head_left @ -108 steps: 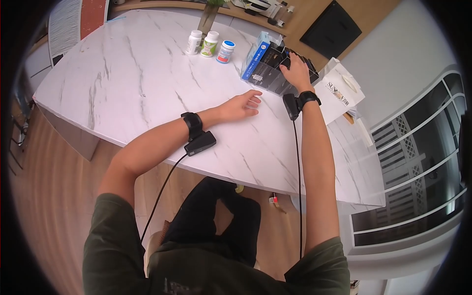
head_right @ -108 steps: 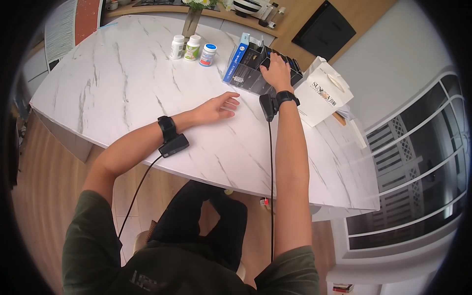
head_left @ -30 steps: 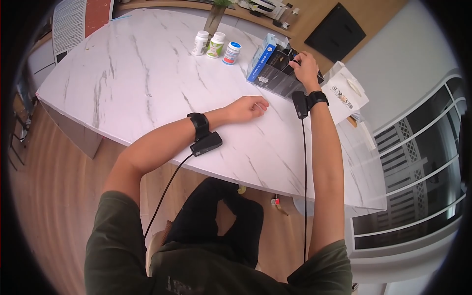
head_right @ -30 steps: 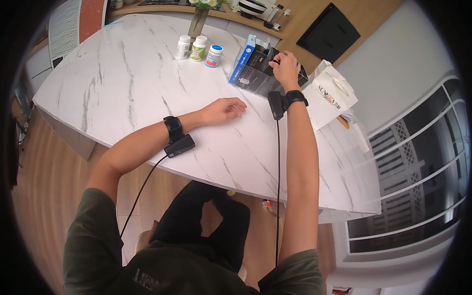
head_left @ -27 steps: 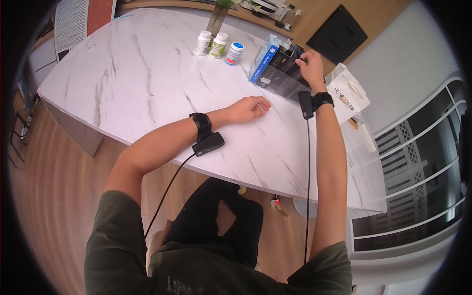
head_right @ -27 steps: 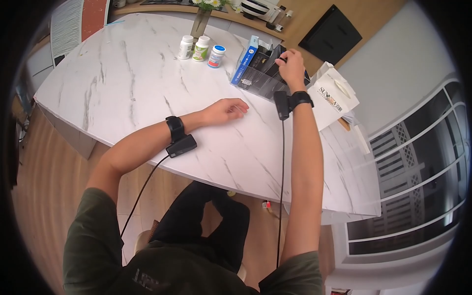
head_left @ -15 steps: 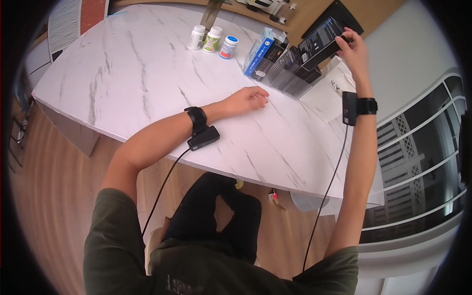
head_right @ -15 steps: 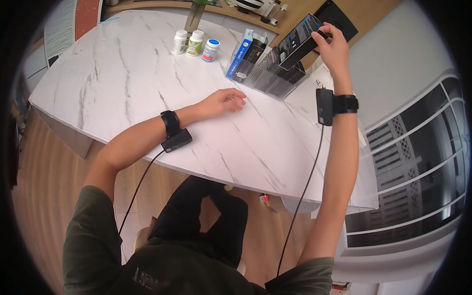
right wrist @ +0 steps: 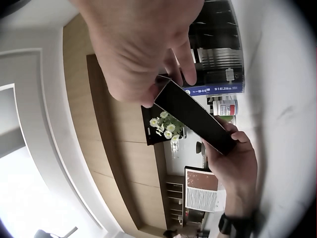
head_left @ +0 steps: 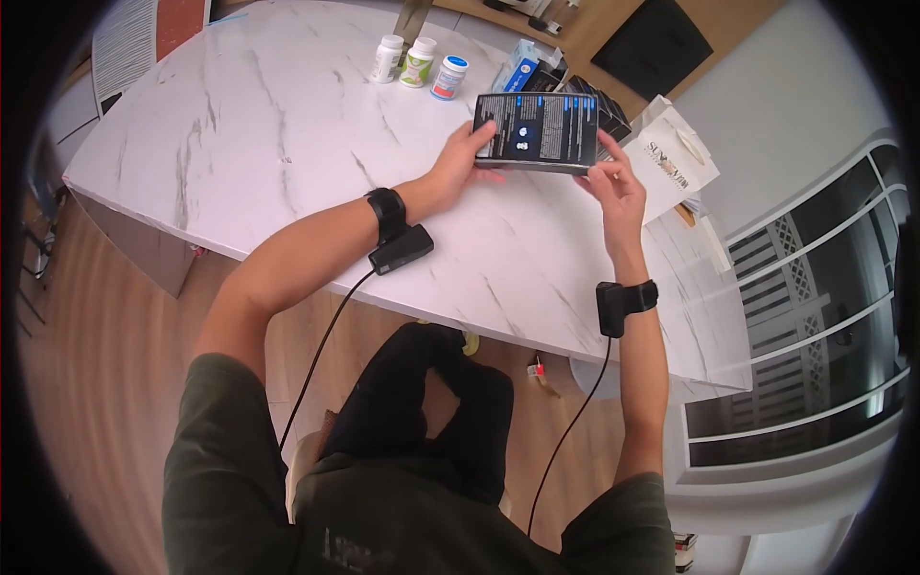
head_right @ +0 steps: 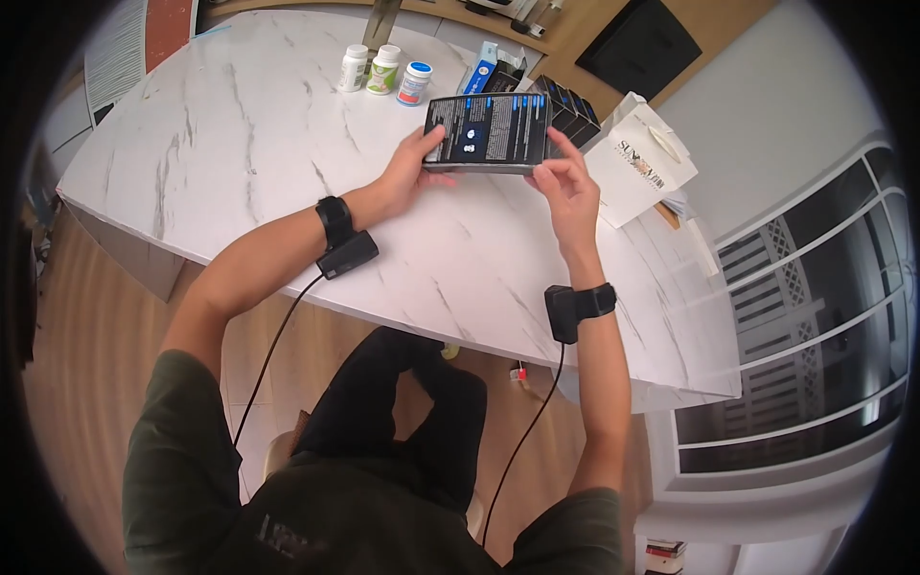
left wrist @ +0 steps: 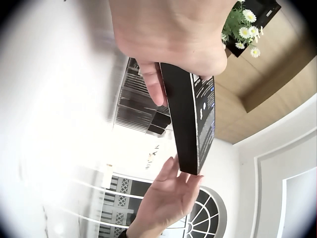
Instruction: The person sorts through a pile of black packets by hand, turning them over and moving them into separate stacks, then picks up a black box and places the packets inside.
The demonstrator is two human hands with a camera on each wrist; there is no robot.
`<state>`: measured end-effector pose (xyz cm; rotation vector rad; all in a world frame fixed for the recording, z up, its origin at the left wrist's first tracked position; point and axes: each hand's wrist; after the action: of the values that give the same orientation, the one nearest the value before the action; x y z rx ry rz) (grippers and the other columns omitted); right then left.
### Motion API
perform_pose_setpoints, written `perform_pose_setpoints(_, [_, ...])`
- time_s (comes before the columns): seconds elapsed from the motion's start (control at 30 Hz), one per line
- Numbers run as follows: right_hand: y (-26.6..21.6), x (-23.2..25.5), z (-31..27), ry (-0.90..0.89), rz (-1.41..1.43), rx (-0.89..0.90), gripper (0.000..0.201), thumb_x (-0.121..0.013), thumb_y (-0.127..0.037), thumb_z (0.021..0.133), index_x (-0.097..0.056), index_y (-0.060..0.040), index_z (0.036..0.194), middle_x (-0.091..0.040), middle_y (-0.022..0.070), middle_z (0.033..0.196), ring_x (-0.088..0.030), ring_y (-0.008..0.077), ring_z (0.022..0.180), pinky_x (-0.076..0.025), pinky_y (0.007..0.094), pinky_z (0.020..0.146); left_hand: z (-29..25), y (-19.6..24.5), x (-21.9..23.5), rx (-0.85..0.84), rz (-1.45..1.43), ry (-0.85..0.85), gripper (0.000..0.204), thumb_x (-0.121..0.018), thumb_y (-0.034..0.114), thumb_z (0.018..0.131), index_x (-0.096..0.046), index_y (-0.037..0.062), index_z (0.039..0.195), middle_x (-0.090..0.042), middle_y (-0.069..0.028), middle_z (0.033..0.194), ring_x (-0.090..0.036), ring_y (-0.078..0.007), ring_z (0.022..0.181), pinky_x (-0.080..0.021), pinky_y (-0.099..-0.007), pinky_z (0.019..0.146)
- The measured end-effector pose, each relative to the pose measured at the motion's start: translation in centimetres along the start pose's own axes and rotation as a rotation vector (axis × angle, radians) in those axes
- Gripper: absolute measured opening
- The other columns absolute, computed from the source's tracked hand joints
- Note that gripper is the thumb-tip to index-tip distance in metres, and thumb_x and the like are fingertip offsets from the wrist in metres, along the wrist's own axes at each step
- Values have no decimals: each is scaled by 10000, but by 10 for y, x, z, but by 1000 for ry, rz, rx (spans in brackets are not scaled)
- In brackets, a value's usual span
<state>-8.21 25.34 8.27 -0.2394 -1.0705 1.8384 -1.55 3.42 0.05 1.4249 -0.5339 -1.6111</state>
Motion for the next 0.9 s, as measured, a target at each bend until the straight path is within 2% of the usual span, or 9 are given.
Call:
perform_pose_setpoints(0.07, [6,2,-7,10,107,-111,113,-552,-110,905,-590,-3,901,-416,157,1371,-572,193,1074,-555,333,832,6,2,4,-65,44,86,425,-515,357,943,-469,21,1199,-612,-94,964,-634,-150,771,-551,-275,559])
perform_pose_setpoints(0.17, [9,-1,-7,127,-10,-248,200,-546,-99,903,-524,-11,1081,-449,151,1327,-579,182,1054,-558,322,810,7,1,4,-194,199,86,493,-558,340,924,-453,2,1267,-607,-83,971,-617,-121,764,-541,-253,534])
perform_pose_setpoints(0.37, [28,4,1,-15,-48,-233,437,-547,-74,884,-337,-17,1264,-535,134,1165,-607,174,965,-569,301,713,7,7,4,-329,272,112,567,-600,327,900,-432,12,1341,-599,-87,1039,-606,-107,799,-534,-238,535])
perform_pose_setpoints(0.47, [32,-2,12,19,-24,-285,459,-568,-69,868,-335,-11,1259,-553,139,1146,-625,177,916,-570,289,675,12,8,6,-412,315,202,565,-612,302,894,-430,27,1353,-614,-87,1018,-612,-102,769,-527,-233,530])
perform_pose_setpoints(0.57, [67,-11,23,37,-4,-189,509,-585,-63,851,-314,-3,1277,-575,138,1120,-642,172,832,-571,278,623,10,15,6,-507,421,225,569,-628,278,883,-429,35,1358,-632,-83,981,-612,-96,720,-517,-227,522])
perform_pose_setpoints(0.7, [101,-29,15,145,20,-265,490,-635,-77,815,-412,-13,1246,-641,103,970,-651,151,748,-524,249,499,7,16,4,-566,545,197,571,-649,257,868,-438,63,1361,-644,-80,975,-606,-88,700,-507,-221,521])
perform_pose_setpoints(0.73, [107,-30,10,164,10,-296,390,-630,-94,820,-489,-8,1173,-660,112,927,-644,148,716,-506,256,513,8,15,5,-559,569,208,551,-660,259,860,-468,69,1341,-652,-73,940,-598,-81,675,-494,-215,508])
perform_pose_setpoints(0.83, [129,-25,0,170,-262,-38,360,-617,-134,830,-508,12,1141,-670,142,894,-637,180,656,-499,286,563,6,14,5,-552,670,184,525,-669,260,855,-500,68,1313,-657,-63,892,-587,-74,644,-479,-209,496])
perform_pose_setpoints(0.9, [119,-22,-7,184,-458,63,343,-588,-174,845,-506,35,1103,-654,209,835,-650,291,671,-492,339,630,9,9,6,-602,657,184,502,-666,247,857,-513,76,1303,-655,-53,875,-577,-62,628,-472,-205,488])
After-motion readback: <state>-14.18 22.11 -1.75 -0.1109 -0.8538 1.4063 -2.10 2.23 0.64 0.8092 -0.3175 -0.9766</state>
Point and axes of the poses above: each hand's wrist, its own z-axis towards the middle knuckle, its own x-axis out of the back of the hand, y = z × x
